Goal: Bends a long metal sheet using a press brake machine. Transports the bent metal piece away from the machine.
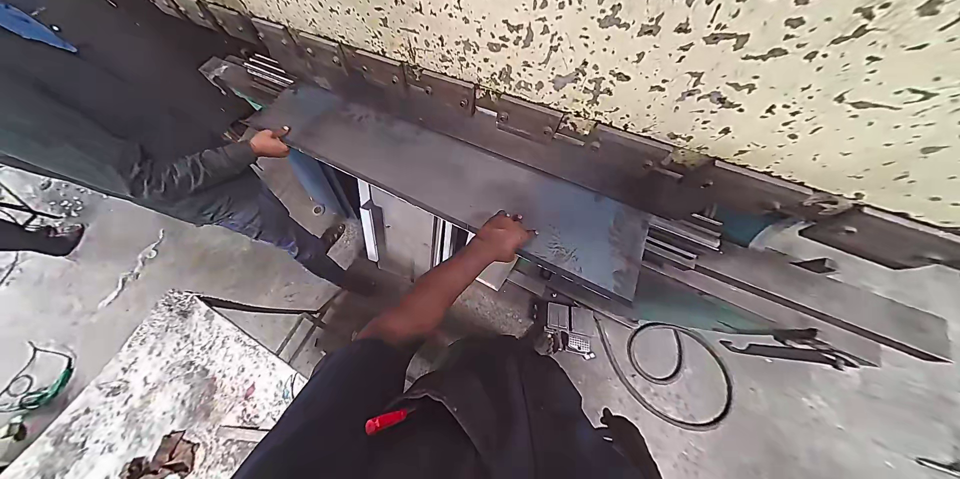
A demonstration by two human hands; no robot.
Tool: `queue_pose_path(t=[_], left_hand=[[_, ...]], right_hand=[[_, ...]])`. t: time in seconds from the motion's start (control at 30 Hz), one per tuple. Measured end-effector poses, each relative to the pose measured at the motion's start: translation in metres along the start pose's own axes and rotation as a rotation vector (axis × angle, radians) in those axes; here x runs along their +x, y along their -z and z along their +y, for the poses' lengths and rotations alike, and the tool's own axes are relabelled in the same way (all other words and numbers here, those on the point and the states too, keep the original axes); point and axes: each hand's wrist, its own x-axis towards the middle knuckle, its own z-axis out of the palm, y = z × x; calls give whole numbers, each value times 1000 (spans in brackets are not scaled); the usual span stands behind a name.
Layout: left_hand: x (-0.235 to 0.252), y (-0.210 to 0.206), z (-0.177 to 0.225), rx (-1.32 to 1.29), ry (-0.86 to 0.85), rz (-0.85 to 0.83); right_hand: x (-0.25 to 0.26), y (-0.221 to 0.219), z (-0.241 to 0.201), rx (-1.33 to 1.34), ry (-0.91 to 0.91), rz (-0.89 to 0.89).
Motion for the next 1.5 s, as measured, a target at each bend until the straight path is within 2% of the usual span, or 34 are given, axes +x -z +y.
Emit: queue_pose_path(t=[0.2,0.4,0.67,0.97,1.2,1.5], left_hand=[[1,-6,1,1,5,10],[-8,24,-5,-55,-32,107],[-12,24,-4,-68,-14,100],[-7,17,-7,-91,8,80],[-6,21,-6,-52,12,86],[-3,21,-6,12,8,54]], right_hand=[[0,1,-16,73,-9,26],[-1,0,-4,22,-25,28],[-21,-4,-2,-76,-40,34],[-23,-9,-3,-52,9,41],[-27,-7,1,65,-48,20],[-31,-13,24,72,-86,22]])
